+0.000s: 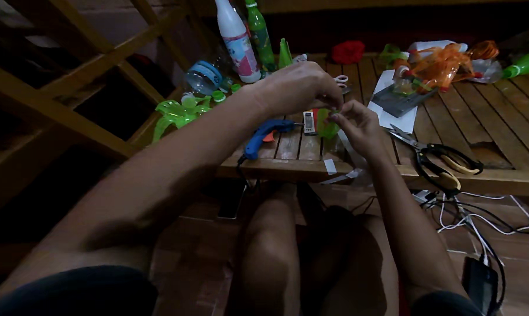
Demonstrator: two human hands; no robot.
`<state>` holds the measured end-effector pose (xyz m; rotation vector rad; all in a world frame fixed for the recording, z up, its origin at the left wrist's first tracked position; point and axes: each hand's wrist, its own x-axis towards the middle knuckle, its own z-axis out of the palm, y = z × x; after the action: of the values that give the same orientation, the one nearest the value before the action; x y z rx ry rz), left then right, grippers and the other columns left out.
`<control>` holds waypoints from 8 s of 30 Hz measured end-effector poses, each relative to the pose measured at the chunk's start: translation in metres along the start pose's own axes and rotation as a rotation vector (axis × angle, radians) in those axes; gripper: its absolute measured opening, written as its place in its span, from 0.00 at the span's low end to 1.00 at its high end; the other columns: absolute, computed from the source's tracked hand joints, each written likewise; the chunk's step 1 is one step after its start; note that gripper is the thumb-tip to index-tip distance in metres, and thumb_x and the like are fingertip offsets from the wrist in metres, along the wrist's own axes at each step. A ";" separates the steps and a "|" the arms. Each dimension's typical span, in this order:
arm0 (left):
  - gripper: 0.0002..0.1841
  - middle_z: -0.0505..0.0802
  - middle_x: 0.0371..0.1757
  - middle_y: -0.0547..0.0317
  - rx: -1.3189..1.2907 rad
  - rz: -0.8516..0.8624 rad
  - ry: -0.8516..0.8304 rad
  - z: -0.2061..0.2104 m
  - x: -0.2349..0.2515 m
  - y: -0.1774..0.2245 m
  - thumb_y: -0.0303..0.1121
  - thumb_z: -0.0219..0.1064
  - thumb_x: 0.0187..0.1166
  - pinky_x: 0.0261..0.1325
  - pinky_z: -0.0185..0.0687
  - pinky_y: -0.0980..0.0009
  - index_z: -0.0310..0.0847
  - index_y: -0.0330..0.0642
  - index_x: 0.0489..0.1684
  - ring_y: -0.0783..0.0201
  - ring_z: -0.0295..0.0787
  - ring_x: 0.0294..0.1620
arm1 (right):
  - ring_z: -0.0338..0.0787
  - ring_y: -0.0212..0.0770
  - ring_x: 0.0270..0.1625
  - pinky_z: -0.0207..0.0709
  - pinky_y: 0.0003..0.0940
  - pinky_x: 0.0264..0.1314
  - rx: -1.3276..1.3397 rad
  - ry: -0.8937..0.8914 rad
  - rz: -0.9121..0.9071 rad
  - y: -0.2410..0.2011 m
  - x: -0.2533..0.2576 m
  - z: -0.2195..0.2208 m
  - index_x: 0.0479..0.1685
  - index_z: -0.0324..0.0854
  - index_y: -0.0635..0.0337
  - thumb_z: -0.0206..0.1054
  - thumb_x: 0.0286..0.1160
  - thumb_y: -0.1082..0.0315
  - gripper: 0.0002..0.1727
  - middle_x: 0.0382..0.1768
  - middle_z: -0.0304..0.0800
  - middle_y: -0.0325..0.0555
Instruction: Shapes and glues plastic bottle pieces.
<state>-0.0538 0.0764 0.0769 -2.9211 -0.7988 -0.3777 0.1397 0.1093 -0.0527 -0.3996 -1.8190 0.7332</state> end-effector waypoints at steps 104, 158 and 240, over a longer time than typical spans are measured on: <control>0.11 0.86 0.48 0.49 -0.135 -0.503 0.067 0.009 -0.006 0.040 0.32 0.73 0.79 0.48 0.78 0.68 0.91 0.39 0.54 0.62 0.81 0.43 | 0.85 0.25 0.49 0.78 0.22 0.59 -0.026 0.030 -0.031 0.002 -0.001 0.000 0.43 0.84 0.69 0.67 0.79 0.71 0.07 0.41 0.88 0.43; 0.24 0.87 0.58 0.30 0.021 -1.017 0.059 0.044 -0.111 0.018 0.46 0.62 0.89 0.61 0.79 0.32 0.83 0.30 0.64 0.33 0.86 0.59 | 0.89 0.48 0.53 0.76 0.52 0.62 -0.222 0.106 -0.090 0.003 -0.005 0.004 0.43 0.90 0.66 0.70 0.78 0.68 0.08 0.44 0.93 0.52; 0.19 0.84 0.25 0.75 -0.351 -1.024 0.687 0.048 -0.071 0.109 0.52 0.61 0.85 0.26 0.78 0.83 0.83 0.43 0.45 0.83 0.78 0.20 | 0.88 0.53 0.49 0.76 0.52 0.59 -0.324 0.149 -0.257 -0.001 -0.009 0.006 0.40 0.91 0.64 0.73 0.73 0.71 0.06 0.41 0.92 0.54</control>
<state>-0.0471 -0.0446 0.0101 -2.0403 -2.1156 -1.5728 0.1368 0.1015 -0.0598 -0.4089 -1.8060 0.2249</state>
